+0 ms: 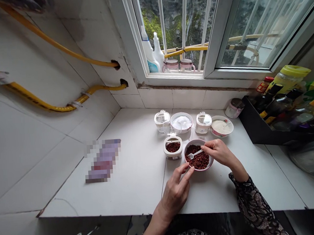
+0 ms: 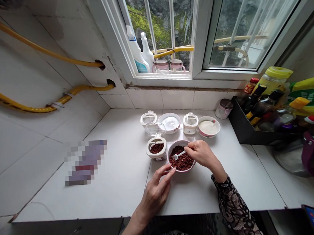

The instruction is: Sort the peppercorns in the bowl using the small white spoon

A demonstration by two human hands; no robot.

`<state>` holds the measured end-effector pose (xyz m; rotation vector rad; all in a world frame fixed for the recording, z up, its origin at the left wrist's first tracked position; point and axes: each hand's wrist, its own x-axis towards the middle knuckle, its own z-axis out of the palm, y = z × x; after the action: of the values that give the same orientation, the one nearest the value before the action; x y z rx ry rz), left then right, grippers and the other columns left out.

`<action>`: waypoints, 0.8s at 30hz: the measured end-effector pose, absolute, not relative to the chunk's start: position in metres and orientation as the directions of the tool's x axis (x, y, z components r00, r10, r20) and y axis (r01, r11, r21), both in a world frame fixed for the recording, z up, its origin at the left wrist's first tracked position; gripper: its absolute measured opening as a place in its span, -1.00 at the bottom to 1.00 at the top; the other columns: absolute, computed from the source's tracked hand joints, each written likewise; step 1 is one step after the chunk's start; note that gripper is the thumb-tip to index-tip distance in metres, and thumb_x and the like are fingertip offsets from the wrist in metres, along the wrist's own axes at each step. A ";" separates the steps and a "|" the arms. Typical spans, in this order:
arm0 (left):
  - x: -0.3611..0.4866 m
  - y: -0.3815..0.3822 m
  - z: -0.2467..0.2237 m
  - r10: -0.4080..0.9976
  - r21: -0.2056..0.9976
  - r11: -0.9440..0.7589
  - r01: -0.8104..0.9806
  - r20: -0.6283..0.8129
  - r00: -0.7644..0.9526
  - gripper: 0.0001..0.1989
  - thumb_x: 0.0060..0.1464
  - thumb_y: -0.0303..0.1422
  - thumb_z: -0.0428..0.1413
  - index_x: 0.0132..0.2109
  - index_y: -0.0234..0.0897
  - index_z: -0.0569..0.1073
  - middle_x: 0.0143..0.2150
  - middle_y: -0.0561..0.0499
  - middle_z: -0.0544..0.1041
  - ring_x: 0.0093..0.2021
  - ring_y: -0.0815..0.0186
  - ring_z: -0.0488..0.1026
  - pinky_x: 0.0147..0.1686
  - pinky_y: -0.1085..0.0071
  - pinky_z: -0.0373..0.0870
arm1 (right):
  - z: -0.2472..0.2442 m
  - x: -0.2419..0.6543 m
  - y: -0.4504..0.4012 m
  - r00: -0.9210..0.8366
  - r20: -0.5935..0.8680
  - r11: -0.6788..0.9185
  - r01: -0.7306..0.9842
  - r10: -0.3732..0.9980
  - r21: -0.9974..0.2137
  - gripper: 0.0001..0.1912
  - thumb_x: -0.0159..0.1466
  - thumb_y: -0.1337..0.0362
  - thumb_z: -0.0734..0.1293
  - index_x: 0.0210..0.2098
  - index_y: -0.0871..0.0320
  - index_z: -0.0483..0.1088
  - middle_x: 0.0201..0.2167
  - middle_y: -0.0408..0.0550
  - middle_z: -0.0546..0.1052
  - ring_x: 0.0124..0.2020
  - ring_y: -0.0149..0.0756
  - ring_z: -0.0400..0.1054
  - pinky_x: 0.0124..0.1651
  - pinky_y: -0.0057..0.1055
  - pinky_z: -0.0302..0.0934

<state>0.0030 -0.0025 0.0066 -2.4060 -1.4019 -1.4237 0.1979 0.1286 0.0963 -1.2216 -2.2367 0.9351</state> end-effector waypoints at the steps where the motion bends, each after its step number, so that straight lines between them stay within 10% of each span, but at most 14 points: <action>1: 0.003 -0.003 0.006 0.683 0.397 -0.598 0.696 0.707 0.183 -0.43 0.24 -0.69 -0.06 0.33 -0.23 0.31 0.13 -0.23 0.44 0.14 0.20 0.50 0.05 0.29 0.60 | 0.096 0.198 0.129 -0.515 0.035 0.364 0.555 0.856 -0.748 -0.54 0.27 0.06 0.19 -0.67 0.10 0.05 -0.69 -0.22 0.09 -0.59 -0.43 -0.04 -0.51 -0.40 -0.16; 17: 0.003 -0.003 0.005 0.691 0.403 -0.595 0.696 0.698 0.187 -0.41 0.23 -0.68 -0.07 0.34 -0.23 0.30 0.14 -0.23 0.46 0.13 0.21 0.51 0.07 0.30 0.58 | 0.095 0.197 0.136 -0.403 -0.017 0.114 0.299 0.915 -0.947 -0.43 0.20 -0.20 0.28 -0.68 0.06 0.12 -0.75 -0.26 0.10 -0.68 -0.48 -0.10 -0.61 -0.43 -0.19; 21: 0.003 -0.002 0.003 0.689 0.400 -0.597 0.695 0.699 0.190 -0.39 0.22 -0.68 -0.08 0.36 -0.24 0.28 0.15 -0.24 0.46 0.12 0.21 0.52 0.06 0.30 0.58 | 0.099 0.175 0.120 -0.323 0.233 0.334 0.306 0.917 -0.892 -0.48 0.35 -0.11 0.21 -0.59 0.08 0.19 -0.68 -0.21 0.21 -0.62 -0.42 0.01 -0.53 -0.41 -0.05; 24: 0.003 -0.001 0.002 0.682 0.389 -0.604 0.696 0.704 0.198 -0.36 0.23 -0.67 -0.10 0.40 -0.21 0.22 0.16 -0.25 0.45 0.11 0.20 0.53 0.03 0.29 0.60 | 0.094 0.159 0.111 -0.413 0.472 0.625 0.462 0.779 -0.629 -0.55 0.43 0.04 0.15 -0.54 0.10 0.25 -0.60 -0.11 0.35 -0.55 -0.36 0.15 -0.40 -0.39 0.04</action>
<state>0.0026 -0.0010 0.0025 -2.4188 -1.3912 -1.4090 0.1593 0.1105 0.0943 -0.9695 -2.0752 0.5245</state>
